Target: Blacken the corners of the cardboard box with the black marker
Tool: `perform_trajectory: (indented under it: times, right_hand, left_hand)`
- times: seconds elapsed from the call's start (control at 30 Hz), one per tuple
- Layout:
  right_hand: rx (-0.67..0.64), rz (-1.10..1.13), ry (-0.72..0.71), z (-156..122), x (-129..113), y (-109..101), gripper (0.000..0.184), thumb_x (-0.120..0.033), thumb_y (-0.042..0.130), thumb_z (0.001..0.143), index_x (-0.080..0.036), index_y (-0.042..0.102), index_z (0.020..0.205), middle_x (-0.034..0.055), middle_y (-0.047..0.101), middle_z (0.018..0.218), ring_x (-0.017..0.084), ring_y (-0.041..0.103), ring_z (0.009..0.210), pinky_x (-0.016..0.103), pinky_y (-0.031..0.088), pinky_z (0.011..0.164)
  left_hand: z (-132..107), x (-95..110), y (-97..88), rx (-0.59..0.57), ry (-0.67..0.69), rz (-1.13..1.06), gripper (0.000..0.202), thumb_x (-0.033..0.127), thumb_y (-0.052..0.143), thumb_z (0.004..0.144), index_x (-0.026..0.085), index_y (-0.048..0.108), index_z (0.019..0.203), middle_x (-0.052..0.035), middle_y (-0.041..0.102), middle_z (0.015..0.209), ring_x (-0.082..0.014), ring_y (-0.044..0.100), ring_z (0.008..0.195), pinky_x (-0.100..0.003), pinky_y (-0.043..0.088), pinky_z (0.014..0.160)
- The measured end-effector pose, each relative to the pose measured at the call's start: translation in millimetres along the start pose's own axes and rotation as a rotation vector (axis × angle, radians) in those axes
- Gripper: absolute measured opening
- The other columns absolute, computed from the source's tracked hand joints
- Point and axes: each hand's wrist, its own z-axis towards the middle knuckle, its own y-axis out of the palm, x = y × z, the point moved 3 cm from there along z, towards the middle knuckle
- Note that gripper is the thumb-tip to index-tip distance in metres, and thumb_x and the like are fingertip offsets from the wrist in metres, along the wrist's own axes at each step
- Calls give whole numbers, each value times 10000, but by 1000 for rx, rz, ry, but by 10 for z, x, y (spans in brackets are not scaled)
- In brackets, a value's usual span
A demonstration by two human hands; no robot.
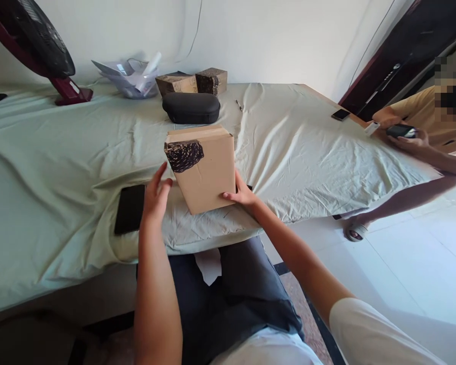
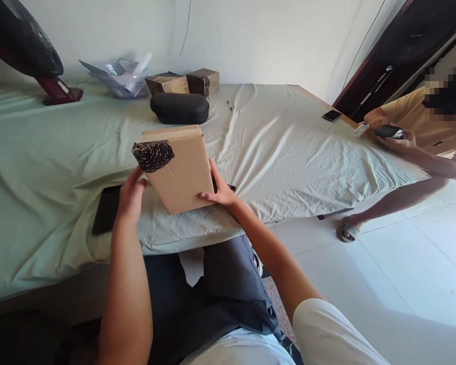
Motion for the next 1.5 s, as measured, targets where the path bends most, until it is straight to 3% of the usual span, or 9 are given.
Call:
perform_trajectory:
  times: [0.07,0.17,0.4,0.53,0.67,0.73,0.83,1.0,1.5]
  right_hand:
    - [1,11,1,-1,-22,9,1538,-833,862,712,-249,-30,1821,206,400,1784,439,401,1647,652,272,1389]
    - [1,7,7,-7,-39,16,1495,-820,852,742,-255,-15,1820,206,395,1787,431,399,1650,653,290,1382]
    - [6,-43,-11,9,-86,13,1426,-850,828,739,-287,78,1813,186,306,1840,458,354,1676,677,352,1354]
    - [3,-71,-24,13,-113,15,1381,-859,809,754,-292,121,1809,180,359,1813,460,383,1659,680,387,1335]
    - [18,-83,-30,8,-126,14,1353,-858,804,758,-296,152,1802,176,359,1811,474,388,1653,688,387,1334]
    - [14,-81,-38,8,-138,19,1337,-848,805,766,-298,159,1799,172,359,1811,472,390,1653,687,381,1339]
    - [2,-73,-45,6,-161,25,1311,-823,812,782,-298,172,1798,168,375,1803,465,401,1650,679,373,1349]
    - [13,-86,-8,-18,-147,22,1307,-840,810,771,-321,188,1796,153,379,1807,463,389,1656,686,364,1352]
    - [11,-45,-58,-14,-146,29,1270,-778,837,802,-289,211,1794,172,379,1811,447,404,1654,662,354,1357]
  left_hand:
    - [-101,-136,-319,52,-203,228,851,504,713,867,136,566,1620,-253,509,1701,-462,399,1622,-672,264,1345]
    - [-229,-289,-657,69,-493,498,946,500,810,816,89,545,1626,-338,445,1703,-582,356,1592,-786,286,1258]
    - [-184,-329,-779,147,-555,504,1059,464,932,688,100,527,1596,-304,609,1485,-552,547,1441,-741,408,1206]
    - [-158,-192,-820,319,-444,386,1077,423,919,668,110,517,1617,-239,676,1410,-437,654,1328,-657,489,1201]
    - [-99,126,-825,464,-196,-65,1122,363,868,566,195,497,1612,-160,668,1403,-265,726,1061,-446,645,911]
    - [-58,338,-788,468,-43,-263,1088,336,832,534,221,498,1563,-133,662,1354,-216,708,979,-330,611,757]
    - [-47,646,-711,468,134,-416,1015,329,798,531,243,519,1503,-108,637,1314,-200,686,947,-261,541,648]
    - [-168,935,-627,416,197,-428,981,302,807,559,316,535,1502,-74,644,1326,-214,698,988,-298,552,707]
    - [-440,1024,-686,409,168,-362,983,330,829,625,404,513,1552,-78,669,1362,-281,755,1089,-416,645,807]
